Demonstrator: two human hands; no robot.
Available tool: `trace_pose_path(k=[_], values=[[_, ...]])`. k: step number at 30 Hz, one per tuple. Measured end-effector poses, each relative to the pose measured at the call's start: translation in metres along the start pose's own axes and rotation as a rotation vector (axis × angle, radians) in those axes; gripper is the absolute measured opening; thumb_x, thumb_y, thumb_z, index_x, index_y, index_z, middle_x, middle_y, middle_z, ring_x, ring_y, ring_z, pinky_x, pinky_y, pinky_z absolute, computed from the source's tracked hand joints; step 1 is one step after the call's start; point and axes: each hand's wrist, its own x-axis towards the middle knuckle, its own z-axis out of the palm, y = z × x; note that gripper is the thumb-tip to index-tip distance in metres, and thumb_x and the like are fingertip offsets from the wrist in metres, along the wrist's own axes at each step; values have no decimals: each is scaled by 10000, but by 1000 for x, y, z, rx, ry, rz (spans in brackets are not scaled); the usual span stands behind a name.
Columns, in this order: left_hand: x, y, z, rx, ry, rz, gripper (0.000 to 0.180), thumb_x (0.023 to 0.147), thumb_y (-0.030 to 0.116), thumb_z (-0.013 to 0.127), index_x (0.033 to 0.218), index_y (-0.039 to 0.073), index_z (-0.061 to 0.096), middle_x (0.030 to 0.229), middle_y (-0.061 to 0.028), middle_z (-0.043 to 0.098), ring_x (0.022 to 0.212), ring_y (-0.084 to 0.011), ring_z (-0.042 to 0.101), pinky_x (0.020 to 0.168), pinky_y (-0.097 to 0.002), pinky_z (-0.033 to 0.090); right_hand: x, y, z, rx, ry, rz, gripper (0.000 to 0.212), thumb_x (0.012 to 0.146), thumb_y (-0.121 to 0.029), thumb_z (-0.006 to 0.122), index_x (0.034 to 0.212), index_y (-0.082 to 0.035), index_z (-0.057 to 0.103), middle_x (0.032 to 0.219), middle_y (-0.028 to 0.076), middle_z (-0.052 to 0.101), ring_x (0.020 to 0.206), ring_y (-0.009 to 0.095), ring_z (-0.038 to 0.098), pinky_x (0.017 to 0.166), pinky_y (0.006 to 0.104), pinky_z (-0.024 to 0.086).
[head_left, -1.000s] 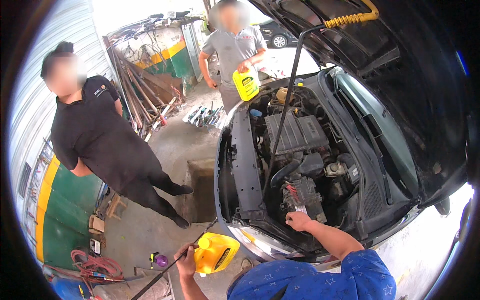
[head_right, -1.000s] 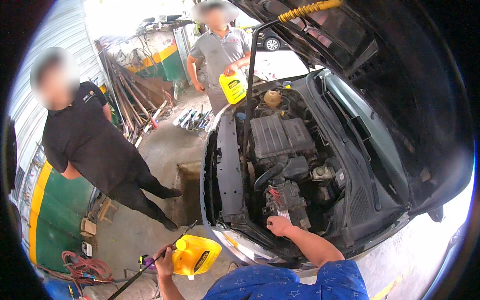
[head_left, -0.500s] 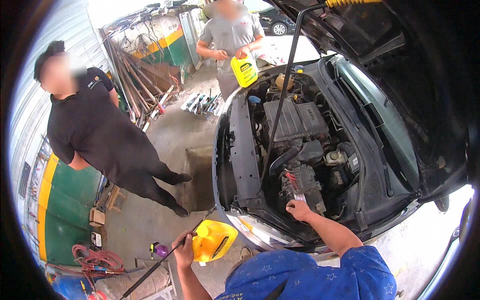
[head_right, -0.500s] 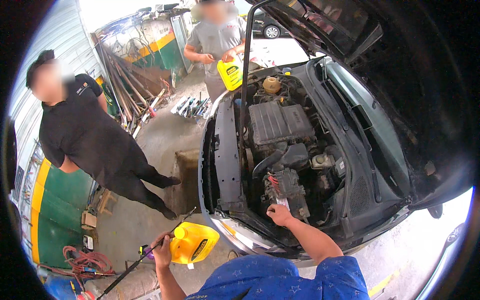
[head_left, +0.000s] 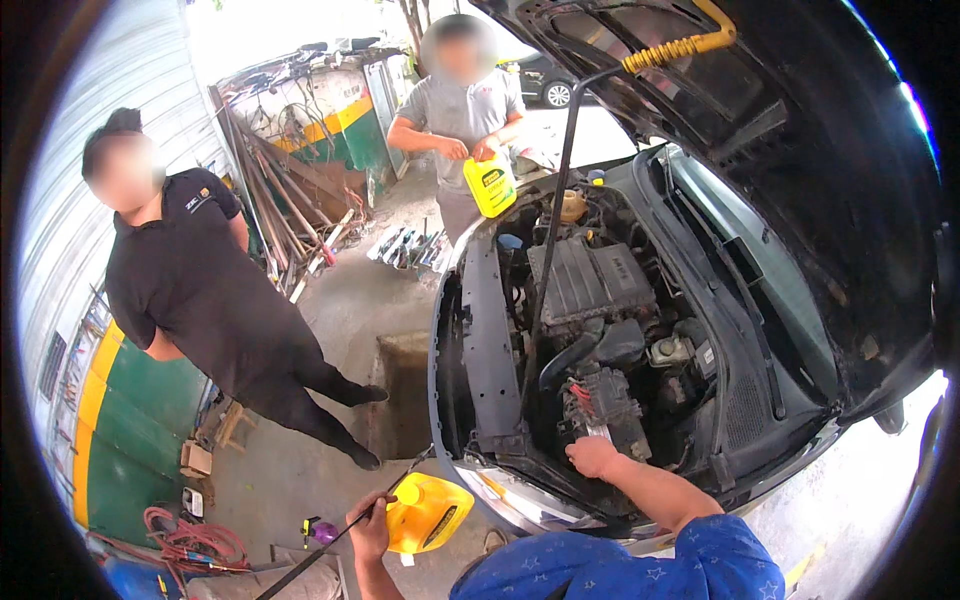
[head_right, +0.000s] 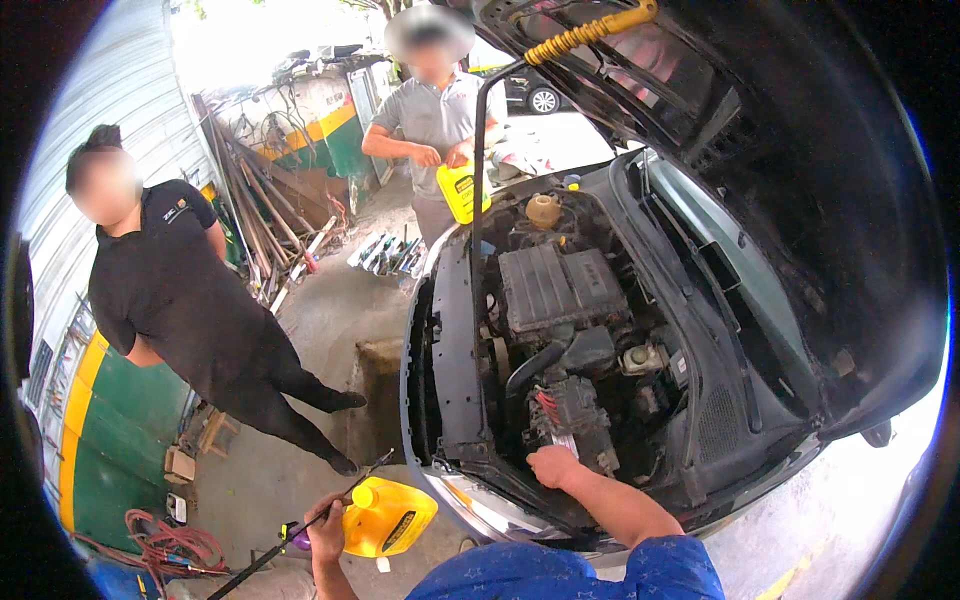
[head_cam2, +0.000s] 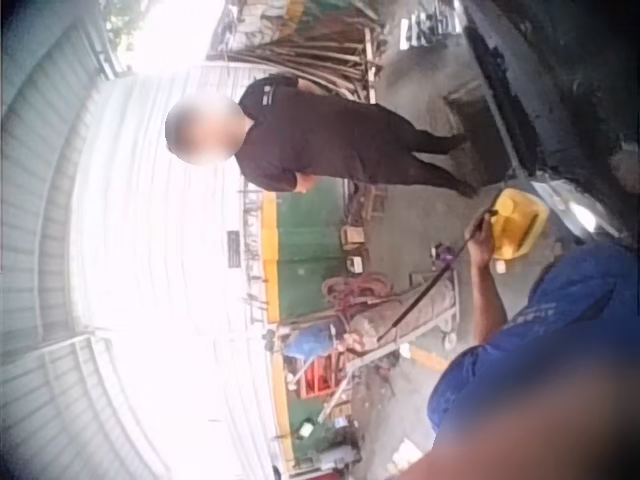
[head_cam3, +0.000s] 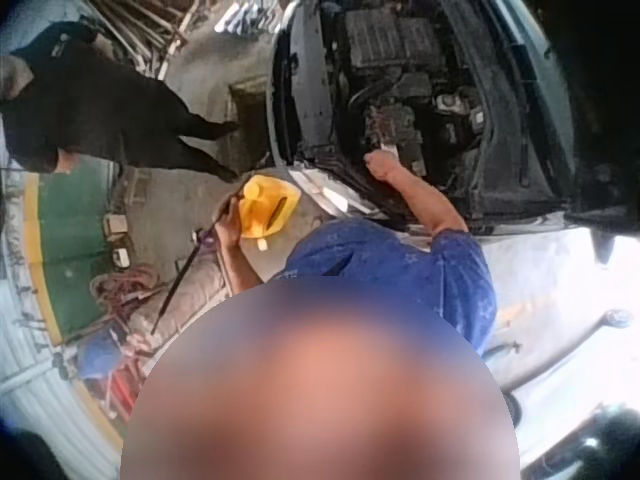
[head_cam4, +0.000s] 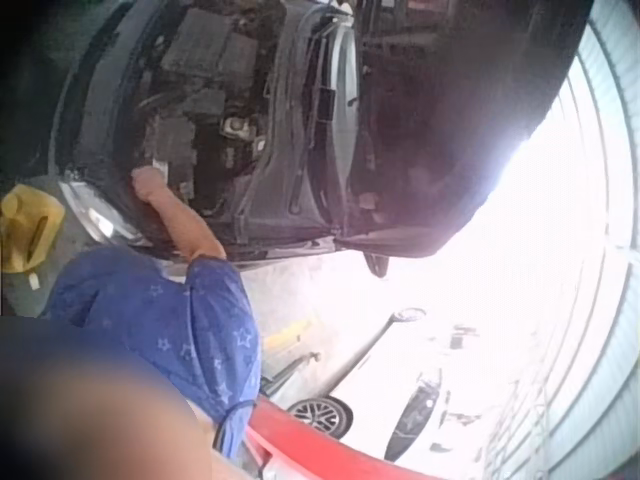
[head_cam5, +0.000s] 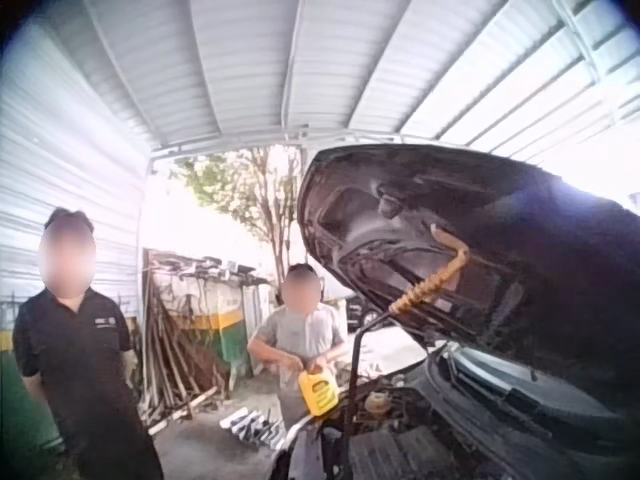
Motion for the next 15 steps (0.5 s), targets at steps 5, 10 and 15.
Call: trace_pose_path(k=[5,10,15], values=[[0,12,1,54,-8,34,173,1003,21,581,1053,-74,717,930,-96,751,858,-138,670,822,-281,530,10,3,-18,-211,-176,-52,173,798,-113,633,857,-47,781,907,182,753,887,377,735,745,489,589],[-5,3,1,62,42,38,186,1007,48,593,1063,-74,722,937,-89,755,859,-131,661,832,-284,527,34,29,-28,-197,-480,-222,169,714,-109,695,836,-43,791,877,190,750,844,387,725,703,476,577],[-38,3,-6,62,133,-3,180,1006,60,600,1033,-62,730,902,-65,737,854,-125,651,814,-281,520,29,26,-26,-71,-284,-169,255,881,-281,645,1018,-77,713,1010,179,728,1000,396,686,858,511,535]])
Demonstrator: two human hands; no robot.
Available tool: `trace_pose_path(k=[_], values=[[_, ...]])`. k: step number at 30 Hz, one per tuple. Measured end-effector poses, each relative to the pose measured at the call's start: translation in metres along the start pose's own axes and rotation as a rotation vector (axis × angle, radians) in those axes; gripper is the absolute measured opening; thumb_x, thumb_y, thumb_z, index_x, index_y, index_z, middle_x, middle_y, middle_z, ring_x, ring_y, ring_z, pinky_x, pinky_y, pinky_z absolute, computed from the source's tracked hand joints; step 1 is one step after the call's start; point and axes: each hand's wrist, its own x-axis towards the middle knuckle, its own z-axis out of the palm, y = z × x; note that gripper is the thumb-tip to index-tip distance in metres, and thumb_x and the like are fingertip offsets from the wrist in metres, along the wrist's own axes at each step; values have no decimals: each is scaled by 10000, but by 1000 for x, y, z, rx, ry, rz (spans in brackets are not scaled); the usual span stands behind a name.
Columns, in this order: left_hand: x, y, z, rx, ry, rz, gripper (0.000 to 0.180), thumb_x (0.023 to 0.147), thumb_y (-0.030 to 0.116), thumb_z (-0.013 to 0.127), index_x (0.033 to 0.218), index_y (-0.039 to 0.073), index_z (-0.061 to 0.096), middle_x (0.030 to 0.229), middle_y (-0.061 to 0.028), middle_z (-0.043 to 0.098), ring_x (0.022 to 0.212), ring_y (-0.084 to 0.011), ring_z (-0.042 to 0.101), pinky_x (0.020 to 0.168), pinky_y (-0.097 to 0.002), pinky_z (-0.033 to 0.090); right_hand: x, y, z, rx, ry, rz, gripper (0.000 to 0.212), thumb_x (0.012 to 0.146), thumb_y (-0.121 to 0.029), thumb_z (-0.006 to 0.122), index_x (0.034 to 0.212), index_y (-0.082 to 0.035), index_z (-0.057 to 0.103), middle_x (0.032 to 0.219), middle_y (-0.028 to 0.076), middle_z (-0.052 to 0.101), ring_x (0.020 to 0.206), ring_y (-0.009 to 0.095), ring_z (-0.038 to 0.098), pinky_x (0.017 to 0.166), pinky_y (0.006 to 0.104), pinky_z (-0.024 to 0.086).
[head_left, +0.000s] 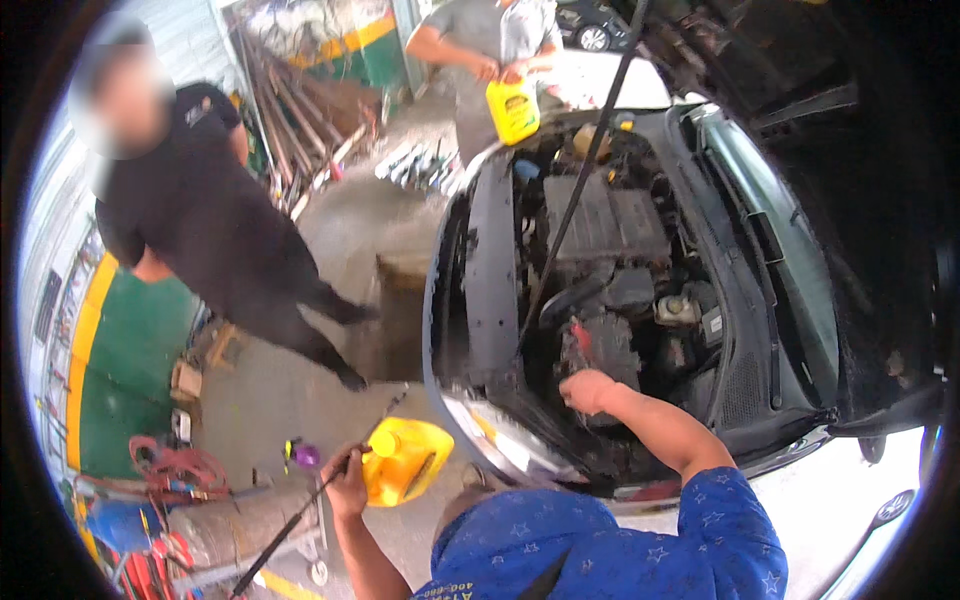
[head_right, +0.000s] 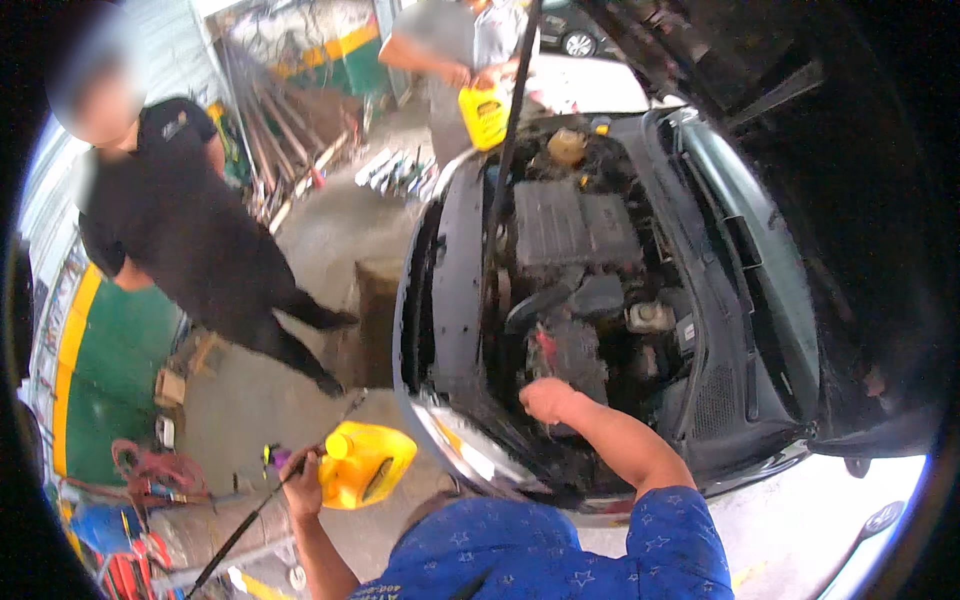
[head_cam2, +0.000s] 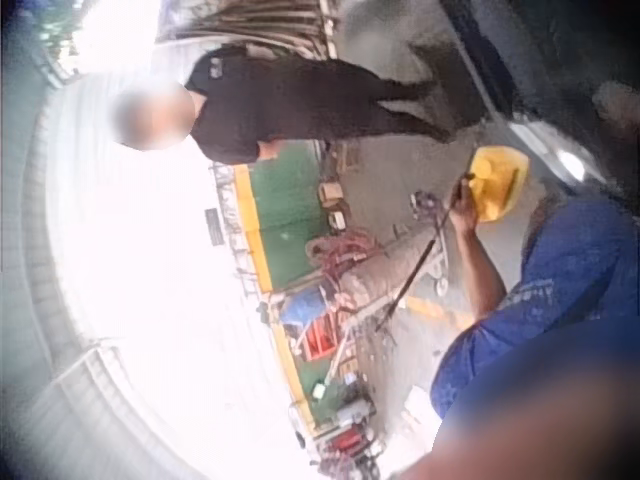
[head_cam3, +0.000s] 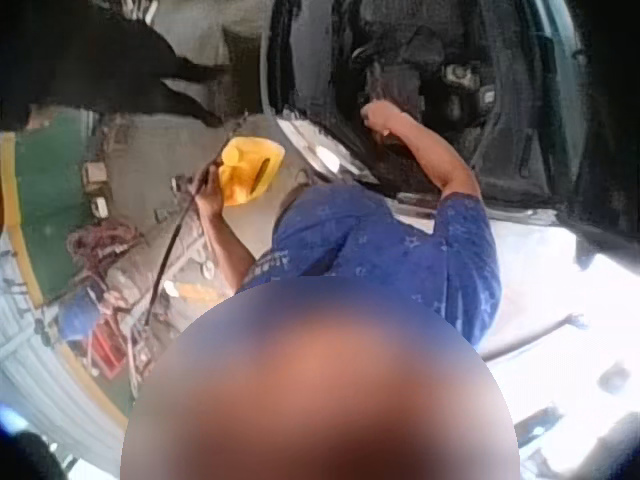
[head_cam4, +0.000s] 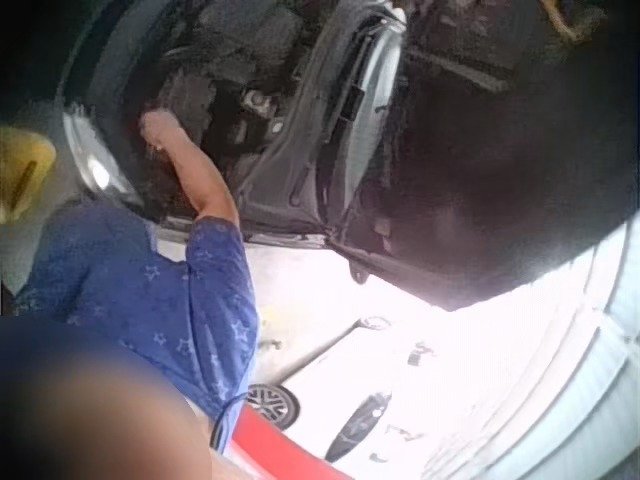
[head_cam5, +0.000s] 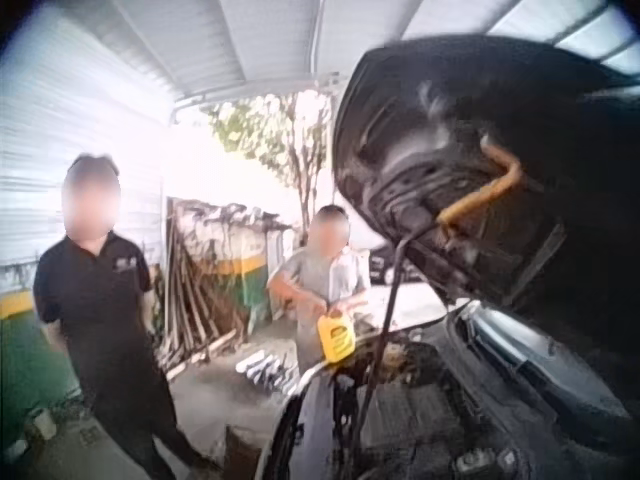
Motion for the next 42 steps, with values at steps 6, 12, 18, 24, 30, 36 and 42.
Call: trace_pose_path(k=[6,12,18,24,30,36,42], values=[[-56,-18,-35,320,90,52,212,1022,104,573,1099,-35,713,986,-87,736,913,-166,674,832,-316,532,-52,-50,31,531,647,200,332,974,-264,603,1225,-51,639,1183,199,689,1097,423,649,936,455,518],[-130,-61,-73,307,211,-211,265,1055,119,526,1187,-71,655,1025,-117,742,1005,-198,663,945,-330,490,-82,-132,107,779,782,138,192,958,-126,658,1099,-1,695,985,182,716,878,301,706,807,360,545],[-163,-131,-105,370,163,-299,285,1060,123,509,1195,-85,650,1048,-142,750,1029,-221,661,957,-351,491,-87,-202,198,669,377,10,179,930,-171,672,1020,-19,699,991,175,705,938,379,678,818,425,539],[-183,-258,-142,341,72,-271,293,1068,159,513,1173,-67,667,1022,-132,742,1001,-240,666,942,-372,492,-39,-230,336,625,17,330,198,921,-209,662,1041,-58,702,1023,163,719,942,359,687,839,434,541],[-213,-410,-179,362,117,-308,392,1080,326,542,1167,-38,659,1104,-122,697,1047,-237,638,942,-378,490,40,-206,541,595,70,491,194,904,-215,680,1000,-51,715,946,151,738,902,340,708,808,421,554],[-221,-525,-169,578,97,-253,456,1098,385,485,1186,-27,662,1136,-123,689,1012,-228,647,909,-365,508,103,-174,708,616,64,645,204,921,-221,694,1019,-47,734,975,149,747,919,299,711,830,398,549],[-209,-587,-98,751,-7,-106,432,1113,303,468,1221,-76,643,1238,-190,671,1099,-263,656,944,-386,515,137,-113,841,589,141,756,229,917,-298,659,1005,-108,753,1031,143,749,983,337,708,850,422,554]])
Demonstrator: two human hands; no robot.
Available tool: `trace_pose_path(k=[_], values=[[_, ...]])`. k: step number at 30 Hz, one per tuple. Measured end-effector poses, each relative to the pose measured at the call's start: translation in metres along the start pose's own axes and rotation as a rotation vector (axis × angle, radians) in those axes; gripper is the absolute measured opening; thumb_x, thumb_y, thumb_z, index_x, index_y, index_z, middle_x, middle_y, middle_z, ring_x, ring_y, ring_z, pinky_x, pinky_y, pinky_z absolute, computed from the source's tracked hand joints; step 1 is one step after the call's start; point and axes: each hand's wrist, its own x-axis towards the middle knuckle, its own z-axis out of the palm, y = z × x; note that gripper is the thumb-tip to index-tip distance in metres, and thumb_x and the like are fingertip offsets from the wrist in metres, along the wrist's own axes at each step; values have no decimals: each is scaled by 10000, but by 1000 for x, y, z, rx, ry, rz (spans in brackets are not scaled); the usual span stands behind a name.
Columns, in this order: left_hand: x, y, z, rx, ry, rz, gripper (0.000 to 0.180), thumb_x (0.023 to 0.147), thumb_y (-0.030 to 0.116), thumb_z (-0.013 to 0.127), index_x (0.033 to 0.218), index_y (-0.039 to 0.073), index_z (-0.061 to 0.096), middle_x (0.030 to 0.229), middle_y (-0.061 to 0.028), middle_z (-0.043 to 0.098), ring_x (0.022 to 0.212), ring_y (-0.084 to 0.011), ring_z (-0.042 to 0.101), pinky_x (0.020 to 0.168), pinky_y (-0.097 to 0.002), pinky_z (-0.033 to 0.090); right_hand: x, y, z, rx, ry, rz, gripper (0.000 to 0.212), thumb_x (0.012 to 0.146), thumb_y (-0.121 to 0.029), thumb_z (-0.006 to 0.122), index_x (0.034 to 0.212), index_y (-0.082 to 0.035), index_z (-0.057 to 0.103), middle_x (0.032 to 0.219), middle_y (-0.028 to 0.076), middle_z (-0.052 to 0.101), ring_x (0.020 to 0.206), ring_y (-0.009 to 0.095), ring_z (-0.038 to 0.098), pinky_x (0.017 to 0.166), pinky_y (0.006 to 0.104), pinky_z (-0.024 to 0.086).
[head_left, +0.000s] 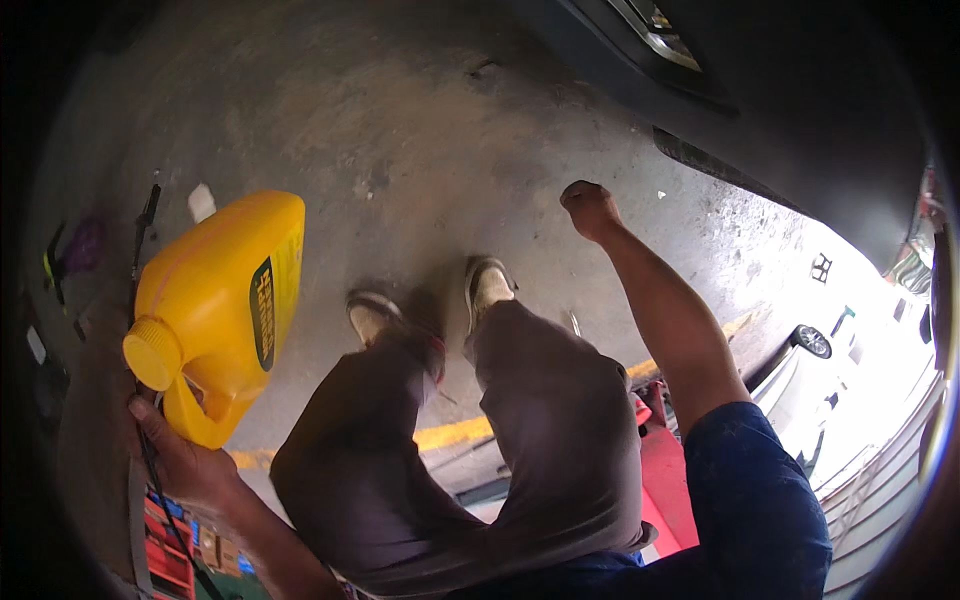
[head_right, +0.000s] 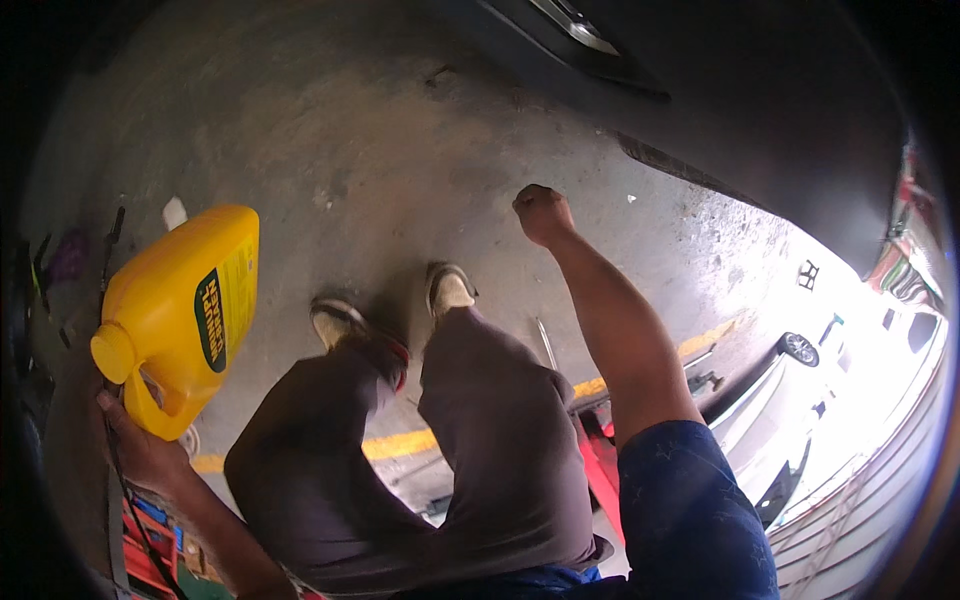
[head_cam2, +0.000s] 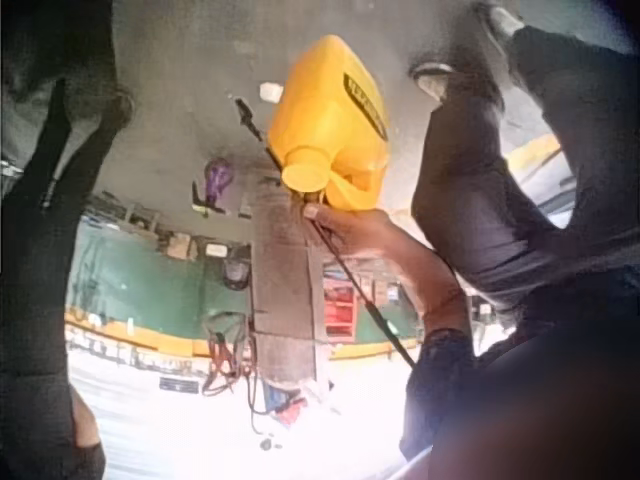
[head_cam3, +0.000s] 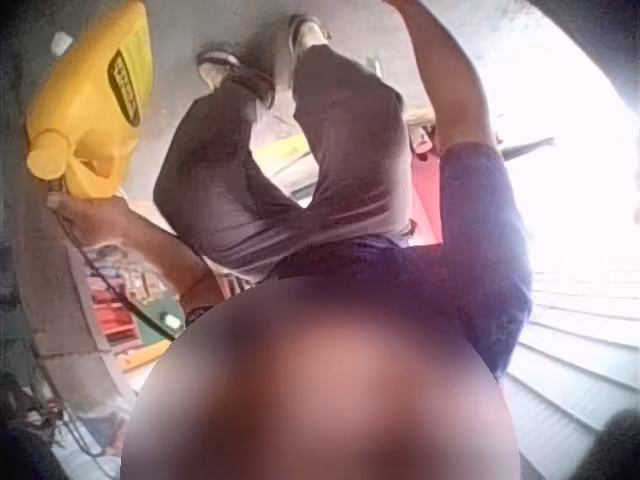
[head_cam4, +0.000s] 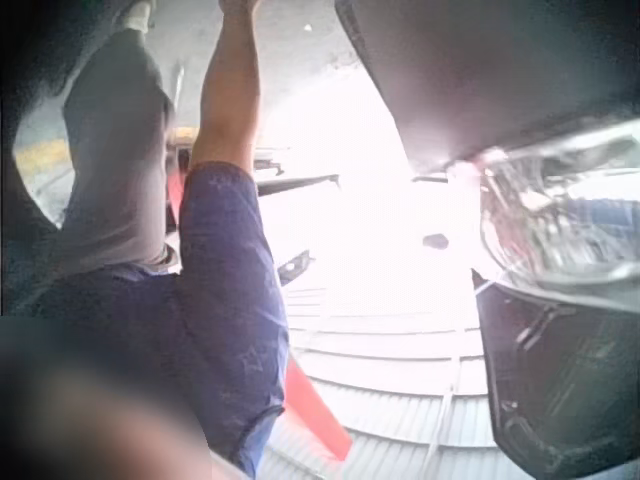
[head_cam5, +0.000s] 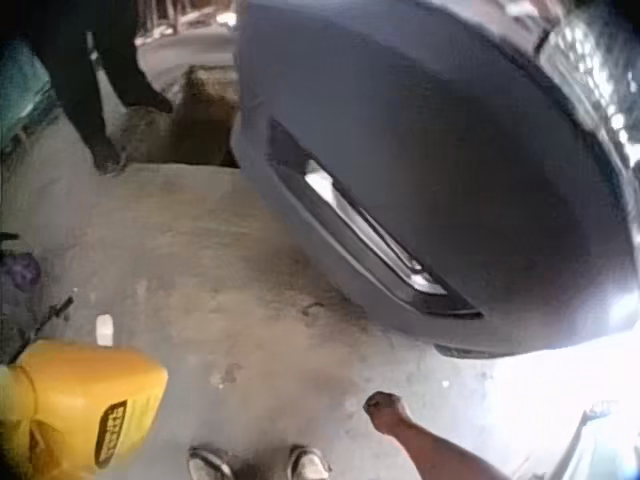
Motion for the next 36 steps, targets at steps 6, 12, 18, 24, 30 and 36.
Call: trace_pose_path(k=[6,12,18,24,30,36], values=[[30,22,71,-191,-93,330,424,1121,272,440,1215,-95,631,1211,-194,660,1071,-263,638,949,-386,499,48,59,47,156,163,247,234,934,-308,642,1031,-120,743,1045,165,739,997,379,697,861,464,558],[35,23,121,-179,-38,508,437,1126,280,420,1230,-96,619,1236,-205,641,1086,-278,624,967,-382,486,122,94,77,168,570,146,215,915,-290,659,1001,-104,726,1005,162,741,969,405,685,821,472,550],[39,16,114,-34,-39,569,445,1128,278,405,1261,-94,608,1294,-213,628,1142,-310,617,1011,-408,472,199,27,62,156,832,0,298,912,-350,681,1090,-112,709,1076,179,706,1061,416,647,859,505,533],[40,14,130,9,-78,582,397,1126,229,417,1281,-87,601,1276,-207,642,1144,-314,624,1014,-402,473,208,0,54,149,681,-38,283,932,-316,681,1090,-82,699,1055,188,707,1031,401,663,841,510,530],[50,10,137,140,-77,697,400,1122,240,441,1276,-87,611,1297,-196,647,1131,-317,637,995,-404,491,103,-7,90,868,490,-121,172,973,-130,677,1100,-18,654,946,70,686,792,180,614,697,331,511],[64,-9,129,-70,-142,483,437,1115,297,455,1287,-71,615,1291,-199,649,1120,-293,650,990,-407,522,-59,-12,167,1437,221,118,440,990,-73,623,1409,-17,505,961,86,682,804,119,590,720,290,519]])
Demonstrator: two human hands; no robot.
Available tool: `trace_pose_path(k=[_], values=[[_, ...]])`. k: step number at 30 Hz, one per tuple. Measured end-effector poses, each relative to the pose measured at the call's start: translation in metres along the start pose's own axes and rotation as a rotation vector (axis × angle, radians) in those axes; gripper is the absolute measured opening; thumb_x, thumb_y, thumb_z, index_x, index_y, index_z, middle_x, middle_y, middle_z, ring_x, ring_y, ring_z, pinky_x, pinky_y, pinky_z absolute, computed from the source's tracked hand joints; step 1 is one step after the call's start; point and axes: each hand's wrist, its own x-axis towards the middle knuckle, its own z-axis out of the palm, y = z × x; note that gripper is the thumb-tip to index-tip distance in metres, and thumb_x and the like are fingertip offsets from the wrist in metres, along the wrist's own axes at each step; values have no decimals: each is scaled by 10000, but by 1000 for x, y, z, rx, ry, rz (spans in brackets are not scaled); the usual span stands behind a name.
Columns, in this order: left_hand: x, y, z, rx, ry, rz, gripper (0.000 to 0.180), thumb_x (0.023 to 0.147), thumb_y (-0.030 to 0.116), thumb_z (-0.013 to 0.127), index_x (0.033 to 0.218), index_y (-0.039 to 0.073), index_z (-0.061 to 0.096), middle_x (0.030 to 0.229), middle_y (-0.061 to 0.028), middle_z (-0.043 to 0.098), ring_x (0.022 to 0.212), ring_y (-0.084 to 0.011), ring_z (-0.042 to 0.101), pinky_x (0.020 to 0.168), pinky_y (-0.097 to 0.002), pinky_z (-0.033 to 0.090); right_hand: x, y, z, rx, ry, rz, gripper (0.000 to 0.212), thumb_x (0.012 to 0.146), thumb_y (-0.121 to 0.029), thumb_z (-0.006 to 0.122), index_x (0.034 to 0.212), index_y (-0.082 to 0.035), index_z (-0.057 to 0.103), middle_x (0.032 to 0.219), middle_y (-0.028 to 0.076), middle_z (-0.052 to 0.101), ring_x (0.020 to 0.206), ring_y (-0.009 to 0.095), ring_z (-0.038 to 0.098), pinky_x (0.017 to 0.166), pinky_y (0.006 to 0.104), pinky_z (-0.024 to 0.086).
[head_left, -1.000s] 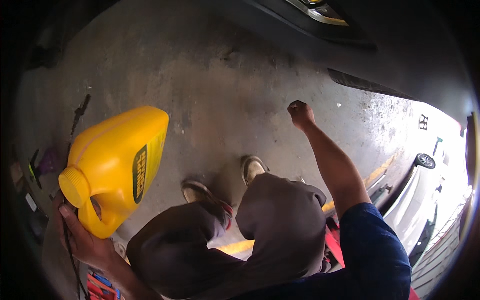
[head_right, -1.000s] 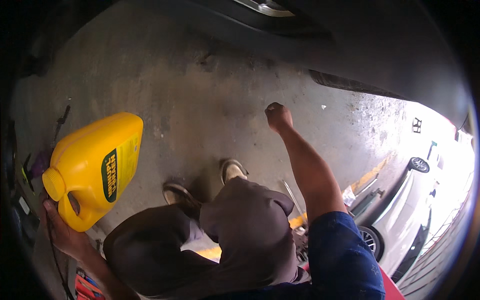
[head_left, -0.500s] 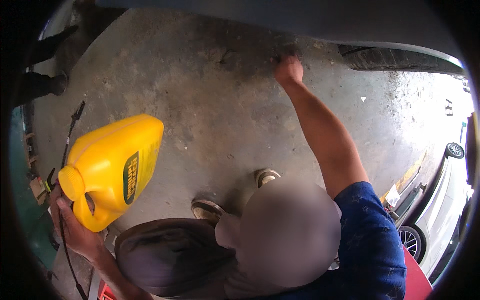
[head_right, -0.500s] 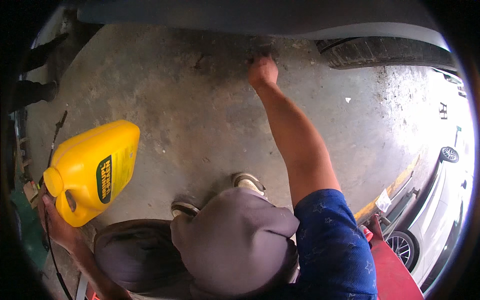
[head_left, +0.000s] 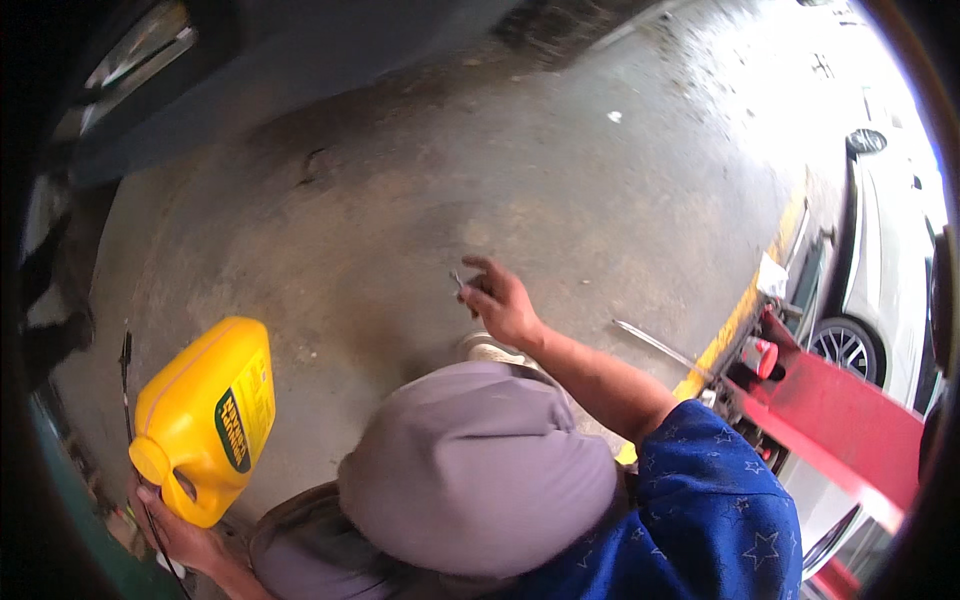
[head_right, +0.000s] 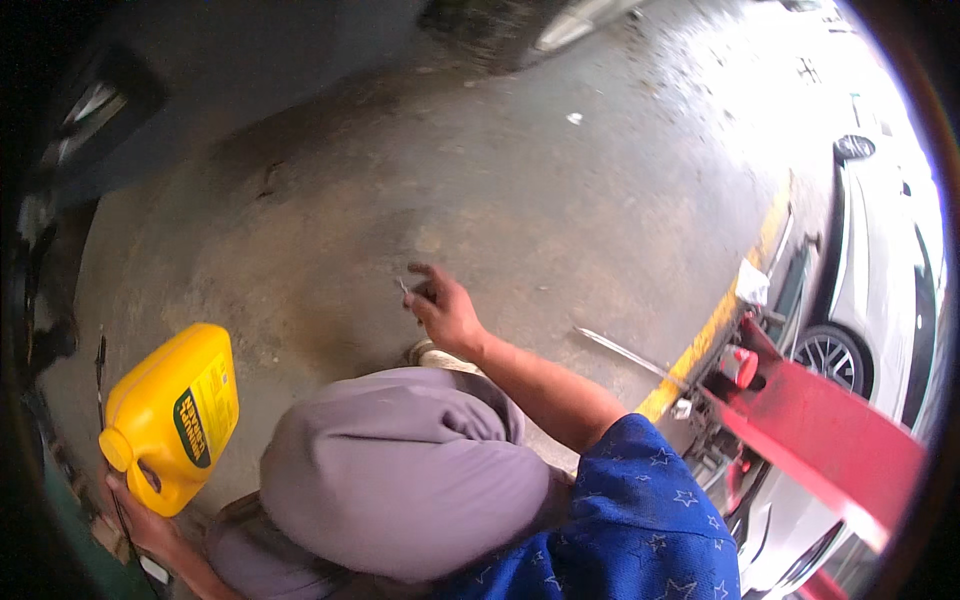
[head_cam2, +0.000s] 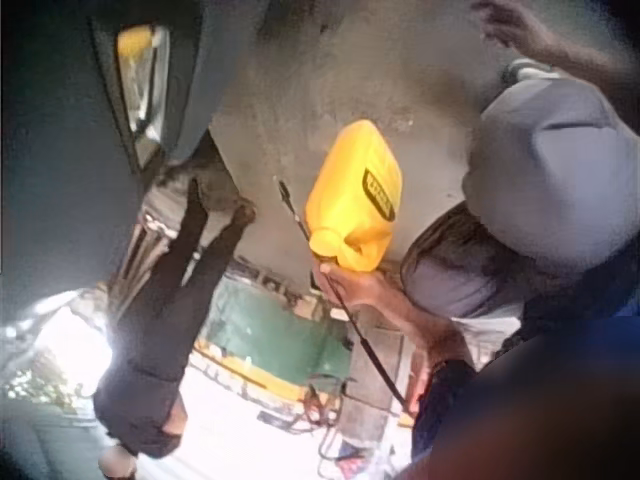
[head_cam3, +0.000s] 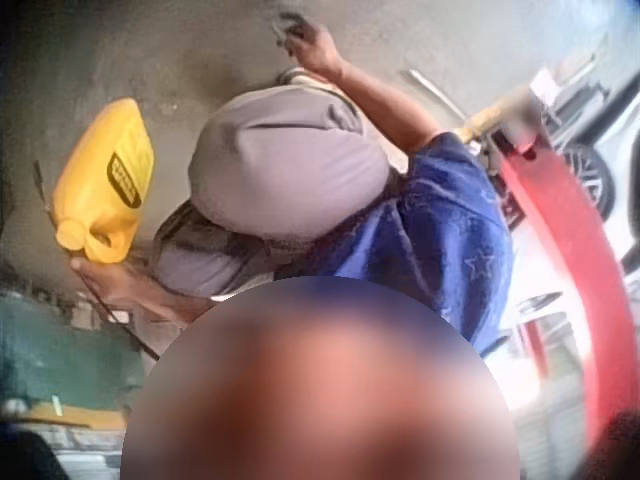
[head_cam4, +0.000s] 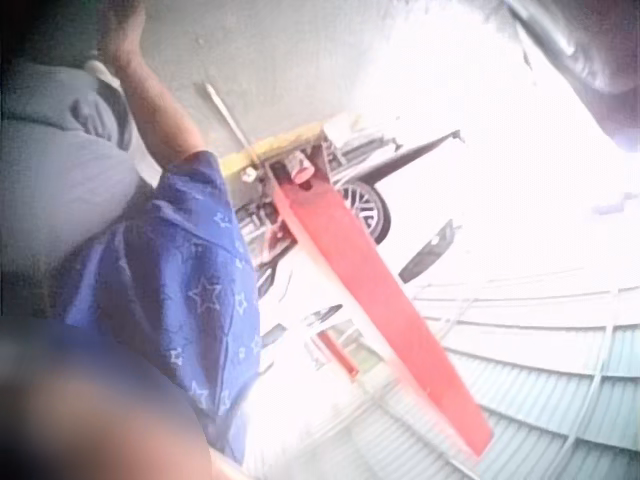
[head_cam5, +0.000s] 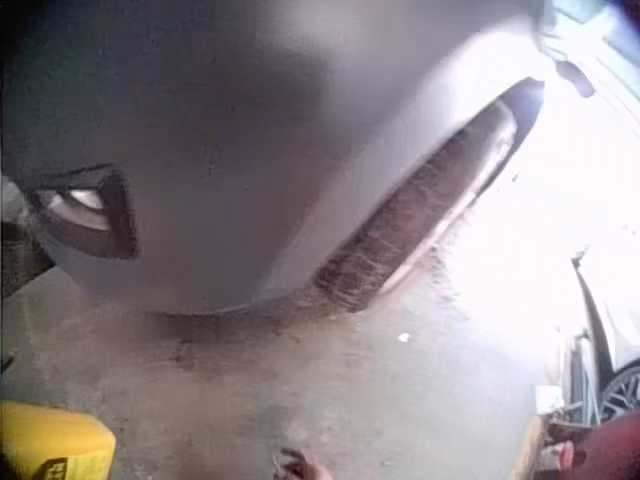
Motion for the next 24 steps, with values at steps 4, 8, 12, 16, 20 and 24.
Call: trace_pose_path(k=[4,8,12,16,20,24], values=[[4,18,7,-222,-56,-125,435,1112,304,467,1291,-64,615,1276,-204,643,1120,-292,645,991,-413,528,-80,22,-40,78,5,81,395,1022,-93,574,1407,-18,523,961,59,647,826,125,597,741,300,536],[6,10,6,-231,-31,-145,469,1106,323,480,1334,-74,585,1291,-204,630,1144,-309,635,1016,-424,515,-124,45,-84,275,150,153,320,989,-97,590,1300,-25,565,1022,74,642,839,141,611,731,339,550],[11,23,17,-285,-78,-163,484,1109,327,467,1353,-79,565,1340,-210,606,1201,-310,612,1041,-421,496,-105,44,-134,551,368,130,236,918,-177,649,1100,-43,580,908,62,621,786,178,616,683,335,531],[5,26,13,-182,-75,-15,463,1116,312,446,1328,-79,574,1333,-205,608,1178,-297,617,1025,-411,501,-12,-5,-167,-353,636,-20,319,914,-260,680,1059,22,716,885,148,733,795,275,706,744,382,548],[-1,19,12,-206,-40,-14,447,1115,310,449,1307,-67,593,1291,-199,628,1142,-292,631,992,-411,517,86,-37,-184,-693,654,-257,289,924,-268,709,1087,-34,752,1016,164,762,930,278,739,837,373,559],[1,0,9,-158,3,-94,448,1111,327,460,1299,-51,609,1270,-192,638,1120,-289,641,971,-413,527,153,-57,-171,-907,669,-384,250,898,-263,717,1072,-91,766,1037,157,744,972,340,714,857,405,558]])
